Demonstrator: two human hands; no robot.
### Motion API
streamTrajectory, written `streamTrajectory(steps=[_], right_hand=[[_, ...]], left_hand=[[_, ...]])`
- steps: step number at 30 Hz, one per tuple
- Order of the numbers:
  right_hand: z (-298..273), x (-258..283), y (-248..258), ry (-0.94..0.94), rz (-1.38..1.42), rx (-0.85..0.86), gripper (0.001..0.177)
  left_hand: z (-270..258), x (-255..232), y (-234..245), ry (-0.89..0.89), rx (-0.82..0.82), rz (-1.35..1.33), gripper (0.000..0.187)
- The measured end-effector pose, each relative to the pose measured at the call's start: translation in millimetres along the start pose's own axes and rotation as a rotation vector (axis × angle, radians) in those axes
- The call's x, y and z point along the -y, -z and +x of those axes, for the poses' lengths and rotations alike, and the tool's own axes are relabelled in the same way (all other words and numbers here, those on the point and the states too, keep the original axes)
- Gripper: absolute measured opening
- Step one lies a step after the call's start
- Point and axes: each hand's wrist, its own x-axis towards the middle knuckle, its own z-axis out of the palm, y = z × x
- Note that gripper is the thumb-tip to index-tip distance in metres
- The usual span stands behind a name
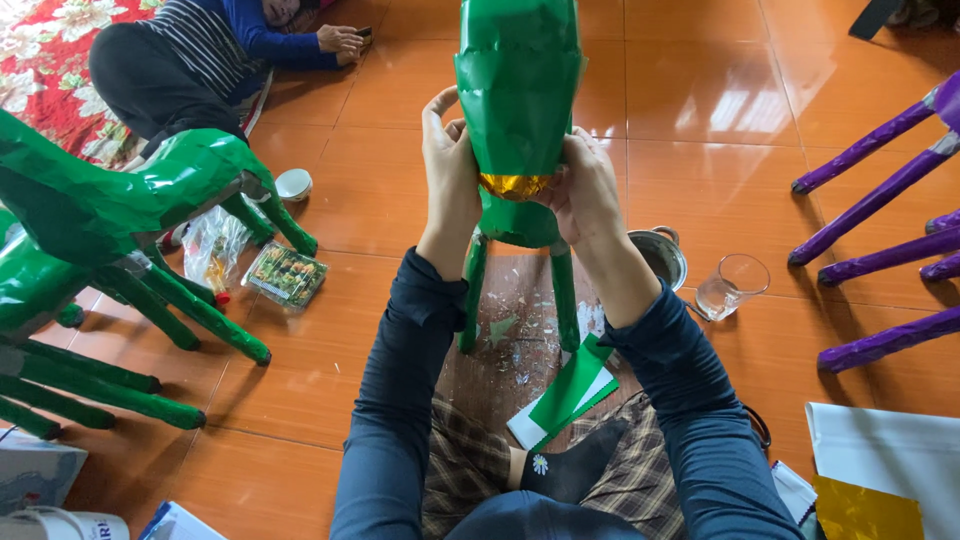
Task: Wrapping a green animal-shaped structure with green paper strips and adhesive.
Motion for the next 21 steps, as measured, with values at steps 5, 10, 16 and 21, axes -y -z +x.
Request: streamTrajectory(steps=[5,10,16,21], right_hand=[[7,-6,-4,-0.071,0.049,-0.027,0.046],[18,-19,2,-0.13,0.063,-0.084,0.052],[24,-23,4,-0.099,0.018,-0.074,0.048],[27,-26,9,-0.018,-0.109,-0.079,0.036]], left_hand=[[2,-2,1,0.025,0.013,0.05,0.058],[4,4,5,0.03,0.029,0.048,0.06],[12,22,9,0.077,0.083,-0.082,0.064],[20,35,9,0.086,0.089,-0.044,0.058]])
